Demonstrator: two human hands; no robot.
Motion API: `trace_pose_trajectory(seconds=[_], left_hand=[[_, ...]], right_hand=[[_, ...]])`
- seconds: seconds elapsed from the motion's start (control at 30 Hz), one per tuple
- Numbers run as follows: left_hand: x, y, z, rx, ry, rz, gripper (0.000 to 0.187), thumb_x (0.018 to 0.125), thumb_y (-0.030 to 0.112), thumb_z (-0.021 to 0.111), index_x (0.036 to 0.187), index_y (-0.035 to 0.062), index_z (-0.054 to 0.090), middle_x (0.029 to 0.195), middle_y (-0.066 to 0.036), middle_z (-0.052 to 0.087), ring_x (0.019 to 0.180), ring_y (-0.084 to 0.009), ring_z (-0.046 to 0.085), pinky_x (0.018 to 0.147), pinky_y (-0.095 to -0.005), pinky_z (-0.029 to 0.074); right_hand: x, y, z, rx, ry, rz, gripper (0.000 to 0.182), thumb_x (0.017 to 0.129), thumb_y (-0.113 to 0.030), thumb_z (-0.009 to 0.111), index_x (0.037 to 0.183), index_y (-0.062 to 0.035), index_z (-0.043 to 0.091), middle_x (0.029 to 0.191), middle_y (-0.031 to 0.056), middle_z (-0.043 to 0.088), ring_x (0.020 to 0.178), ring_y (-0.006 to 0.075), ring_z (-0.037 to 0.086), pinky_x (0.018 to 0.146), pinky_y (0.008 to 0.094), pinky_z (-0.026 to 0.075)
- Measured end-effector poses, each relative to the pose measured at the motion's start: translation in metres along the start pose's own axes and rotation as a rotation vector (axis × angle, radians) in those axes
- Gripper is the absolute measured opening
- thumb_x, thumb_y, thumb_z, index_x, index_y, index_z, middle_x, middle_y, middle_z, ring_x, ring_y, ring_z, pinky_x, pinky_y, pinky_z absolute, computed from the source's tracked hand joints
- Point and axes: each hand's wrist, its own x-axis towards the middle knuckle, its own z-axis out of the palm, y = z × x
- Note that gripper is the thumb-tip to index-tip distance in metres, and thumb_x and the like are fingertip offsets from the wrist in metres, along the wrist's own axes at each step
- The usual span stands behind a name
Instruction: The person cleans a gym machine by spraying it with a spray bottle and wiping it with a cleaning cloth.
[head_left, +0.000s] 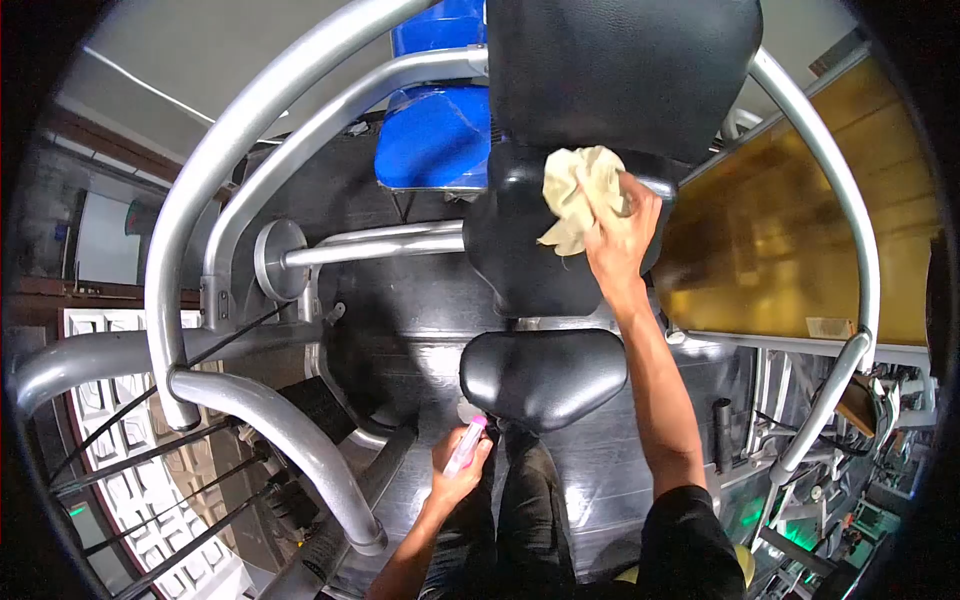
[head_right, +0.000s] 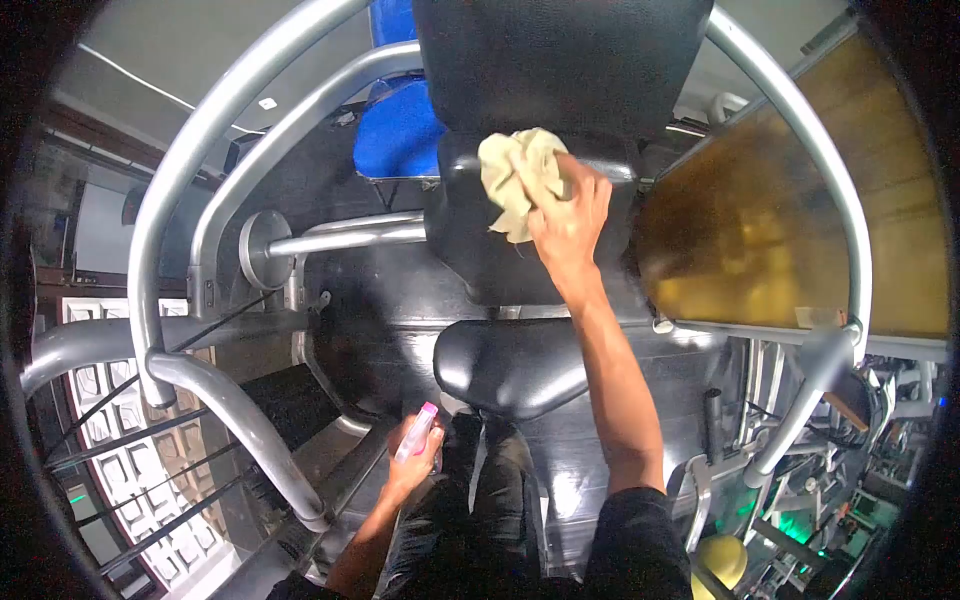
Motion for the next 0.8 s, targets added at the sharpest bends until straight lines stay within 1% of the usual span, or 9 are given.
trace_pose_trajectory(seconds=[0.1, 0.23, 0.37, 0.43, 0.5, 0.57, 0.63, 0.73, 0.8], left_hand=[[0.003, -0.001, 0.002, 0.012, -0.015, 0.048, 0.017, 0.083, 0.016, 0.069, 0.088, 0.0018, 0.061, 0.071, -0.008, 0.062, 0.064, -0.0157, 0.059, 0.060, -0.0302, 0.048], [0.004, 0.000, 0.005, -0.043, -0.040, 0.037, 0.016, 0.083, 0.014, 0.069, 0.089, 0.0017, 0.061, 0.071, -0.007, 0.062, 0.063, -0.0139, 0.058, 0.060, -0.0289, 0.048], [0.004, 0.000, 0.006, -0.087, -0.078, -0.015, 0.015, 0.083, 0.012, 0.069, 0.091, 0.0017, 0.061, 0.072, -0.005, 0.061, 0.063, -0.0108, 0.055, 0.059, -0.0273, 0.047], [0.007, 0.001, 0.005, -0.067, -0.095, -0.005, 0.015, 0.083, 0.012, 0.069, 0.091, 0.0018, 0.061, 0.072, -0.004, 0.061, 0.063, -0.0100, 0.054, 0.060, -0.0266, 0.046], [0.006, 0.002, 0.006, -0.109, -0.031, 0.067, 0.014, 0.083, 0.011, 0.070, 0.091, 0.0027, 0.061, 0.071, -0.003, 0.060, 0.062, -0.0087, 0.053, 0.059, -0.0257, 0.046], [0.004, -0.002, 0.009, -0.139, -0.041, -0.020, 0.013, 0.084, 0.011, 0.069, 0.090, 0.0035, 0.061, 0.070, 0.000, 0.058, 0.062, -0.0075, 0.052, 0.058, -0.0248, 0.045], [0.006, 0.001, 0.012, -0.134, -0.051, 0.015, 0.011, 0.085, 0.011, 0.068, 0.089, 0.0033, 0.061, 0.070, 0.001, 0.058, 0.060, -0.0065, 0.051, 0.055, -0.0241, 0.044], [0.004, 0.006, 0.015, -0.230, -0.049, -0.036, 0.012, 0.086, 0.011, 0.067, 0.089, 0.0022, 0.060, 0.070, 0.000, 0.058, 0.058, -0.0066, 0.051, 0.054, -0.0239, 0.044], [0.008, 0.014, 0.016, -0.149, -0.025, 0.127, 0.012, 0.087, 0.012, 0.066, 0.089, 0.0010, 0.060, 0.070, -0.001, 0.058, 0.056, -0.0067, 0.051, 0.052, -0.0237, 0.043]], right_hand=[[-0.036, 0.013, 0.018, -0.018, -0.059, -0.130, 0.044, 0.065, -0.004, 0.069, 0.101, -0.0291, 0.072, 0.102, 0.0057, 0.055, 0.094, 0.0286, 0.049, 0.082, 0.0389, 0.045], [-0.093, 0.008, 0.020, 0.053, -0.184, -0.184, 0.054, 0.059, -0.005, 0.070, 0.105, -0.0342, 0.069, 0.102, -0.0035, 0.055, 0.095, 0.0243, 0.050, 0.080, 0.0358, 0.046], [-0.150, 0.018, 0.003, 0.045, -0.778, -0.356, 0.044, 0.074, -0.016, 0.059, 0.113, -0.0356, 0.063, 0.106, -0.0028, 0.055, 0.099, 0.0191, 0.051, 0.084, 0.0351, 0.044], [-0.155, 0.030, -0.006, 0.049, -0.785, -0.315, 0.044, 0.074, -0.017, 0.060, 0.114, -0.0359, 0.063, 0.108, -0.0029, 0.055, 0.096, 0.0181, 0.051, 0.083, 0.0340, 0.044], [-0.135, 0.044, -0.017, -0.006, -0.677, -0.294, 0.046, 0.069, -0.018, 0.065, 0.111, -0.0341, 0.064, 0.113, -0.0029, 0.055, 0.092, 0.0174, 0.051, 0.079, 0.0323, 0.044], [-0.094, 0.050, -0.026, -0.081, -0.609, -0.337, 0.049, 0.066, -0.015, 0.068, 0.111, -0.0339, 0.064, 0.114, -0.0002, 0.055, 0.092, 0.0183, 0.052, 0.078, 0.0322, 0.044], [-0.063, 0.058, -0.028, 0.025, -0.487, -0.216, 0.050, 0.067, -0.010, 0.067, 0.112, -0.0323, 0.063, 0.114, 0.0044, 0.056, 0.095, 0.0221, 0.053, 0.078, 0.0357, 0.046], [-0.010, 0.040, -0.034, 0.043, -0.125, 0.143, 0.048, 0.067, -0.002, 0.064, 0.107, -0.0266, 0.064, 0.113, 0.0119, 0.055, 0.099, 0.0331, 0.053, 0.081, 0.0433, 0.047], [-0.013, 0.043, -0.025, 0.034, -0.056, 0.129, 0.046, 0.066, -0.002, 0.065, 0.104, -0.0262, 0.066, 0.107, 0.0111, 0.054, 0.097, 0.0329, 0.053, 0.075, 0.0414, 0.049]])
